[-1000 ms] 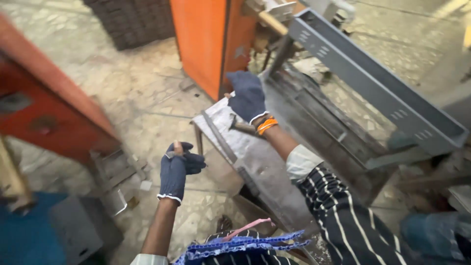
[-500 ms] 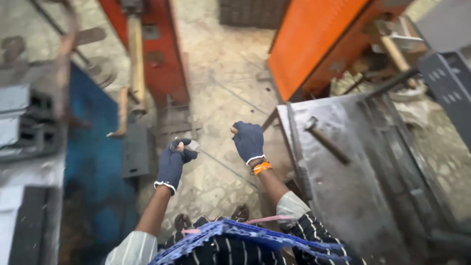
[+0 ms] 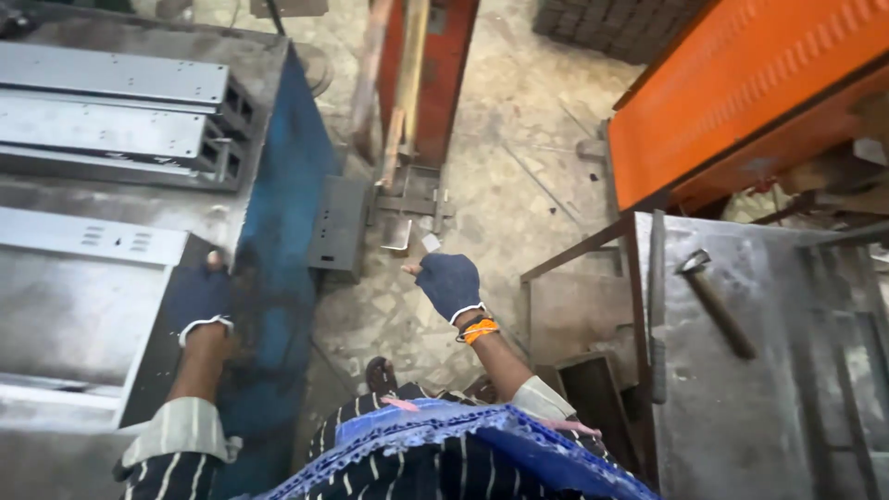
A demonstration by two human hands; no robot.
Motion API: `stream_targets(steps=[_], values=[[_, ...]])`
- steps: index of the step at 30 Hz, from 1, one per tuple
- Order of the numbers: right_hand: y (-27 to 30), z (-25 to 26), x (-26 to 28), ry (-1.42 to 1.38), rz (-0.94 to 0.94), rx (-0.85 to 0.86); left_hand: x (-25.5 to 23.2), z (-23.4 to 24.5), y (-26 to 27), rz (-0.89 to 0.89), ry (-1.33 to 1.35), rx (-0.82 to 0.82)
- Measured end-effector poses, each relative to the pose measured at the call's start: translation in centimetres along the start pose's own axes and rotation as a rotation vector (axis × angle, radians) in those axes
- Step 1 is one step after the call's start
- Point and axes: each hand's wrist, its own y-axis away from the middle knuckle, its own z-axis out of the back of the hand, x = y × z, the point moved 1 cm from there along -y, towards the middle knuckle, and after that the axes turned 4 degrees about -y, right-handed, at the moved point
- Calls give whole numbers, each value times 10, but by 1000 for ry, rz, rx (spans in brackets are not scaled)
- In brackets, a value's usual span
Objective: Assembling and spot welding metal components to create an enclosure.
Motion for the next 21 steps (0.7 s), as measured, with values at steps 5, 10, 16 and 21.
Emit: stream_targets(steps=[5,10,16,21], values=[[13,-29,4,-121,91,87,88,-6,-11,65,-131,95],[12,-28,19,-177,59,215,107,-16,-14,35,-169,405],[34,-47,17,-245,-4,278,98,-4,-17,40,-164,455],[61,-58,9,-317,38,265,71,-4,-20,-46,-194,479]])
